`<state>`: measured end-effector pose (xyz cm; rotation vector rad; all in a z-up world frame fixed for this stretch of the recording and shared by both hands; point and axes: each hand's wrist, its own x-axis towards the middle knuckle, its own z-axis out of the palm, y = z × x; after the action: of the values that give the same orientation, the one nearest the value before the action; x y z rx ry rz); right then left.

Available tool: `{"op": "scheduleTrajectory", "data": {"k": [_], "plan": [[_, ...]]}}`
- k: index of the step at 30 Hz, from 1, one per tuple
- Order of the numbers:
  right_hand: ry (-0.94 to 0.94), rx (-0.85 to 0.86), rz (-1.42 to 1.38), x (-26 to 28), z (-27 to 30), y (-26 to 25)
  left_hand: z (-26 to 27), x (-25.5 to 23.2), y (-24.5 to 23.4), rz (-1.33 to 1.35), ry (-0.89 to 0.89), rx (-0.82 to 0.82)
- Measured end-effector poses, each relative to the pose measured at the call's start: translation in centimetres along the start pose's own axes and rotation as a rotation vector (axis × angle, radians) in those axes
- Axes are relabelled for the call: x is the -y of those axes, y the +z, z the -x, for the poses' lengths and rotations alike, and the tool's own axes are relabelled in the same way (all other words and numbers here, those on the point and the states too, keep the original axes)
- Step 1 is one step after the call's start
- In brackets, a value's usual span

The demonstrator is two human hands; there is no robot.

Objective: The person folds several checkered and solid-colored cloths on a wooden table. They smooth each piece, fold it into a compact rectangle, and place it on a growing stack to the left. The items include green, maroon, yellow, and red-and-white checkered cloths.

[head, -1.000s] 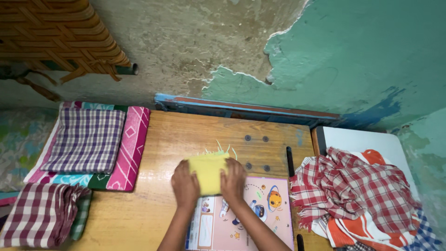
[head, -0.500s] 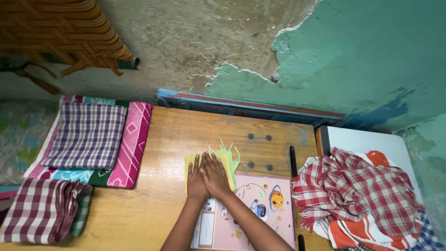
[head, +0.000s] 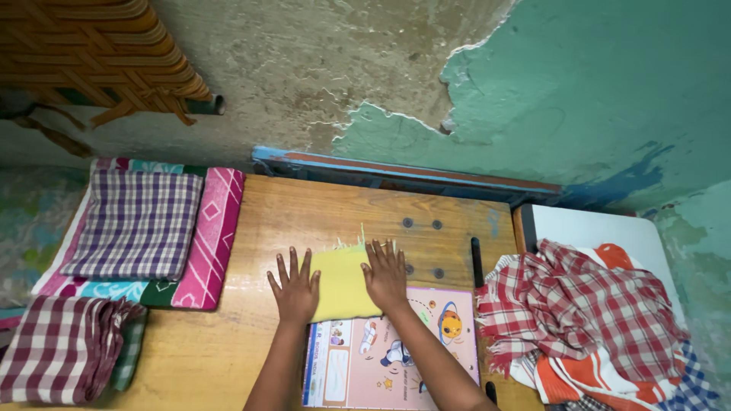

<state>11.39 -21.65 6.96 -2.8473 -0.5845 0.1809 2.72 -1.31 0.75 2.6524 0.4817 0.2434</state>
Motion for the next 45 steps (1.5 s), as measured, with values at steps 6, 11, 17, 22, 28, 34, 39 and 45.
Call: {"op": "scheduleTrajectory", "data": {"k": [6,11,17,22,28,34,39,45], "plan": [[0.152,-0.249,-0.208,-0.5,2.2,1.6,0.1,1.6,-2.5,0.343,-0.137,-0.034],[0.394,-0.254,-0.424,-1.0,3.5,5.8,1.5,0.3,-5.2,0.365,-0.444,0.132],[0.448,-0.239,-0.768,-1.4,2.4,8.2,1.3,-0.8,-4.2,0.459,-0.604,0.370],[0.591,0.111,-1.388,-0.8,3.3,6.9,3.1,2.5,-1.7,0.648,-0.679,0.389],[0.664,0.360,-1.516,4.4,2.4,5.3,4.5,6.9,-0.7,1.023,-0.741,0.159],[0.302,0.389,-1.483,13.8,-0.8,2.1,4.2,13.6,-5.5,0.883,-0.628,-0.134],[0.067,0.356,-1.446,24.5,-3.4,-0.8,3.9,19.9,-13.0,1.097,-0.481,-0.493],[0.058,0.478,-1.603,36.4,-2.7,0.2,3.8,26.4,-27.2,0.552,-0.494,-0.601]]}}
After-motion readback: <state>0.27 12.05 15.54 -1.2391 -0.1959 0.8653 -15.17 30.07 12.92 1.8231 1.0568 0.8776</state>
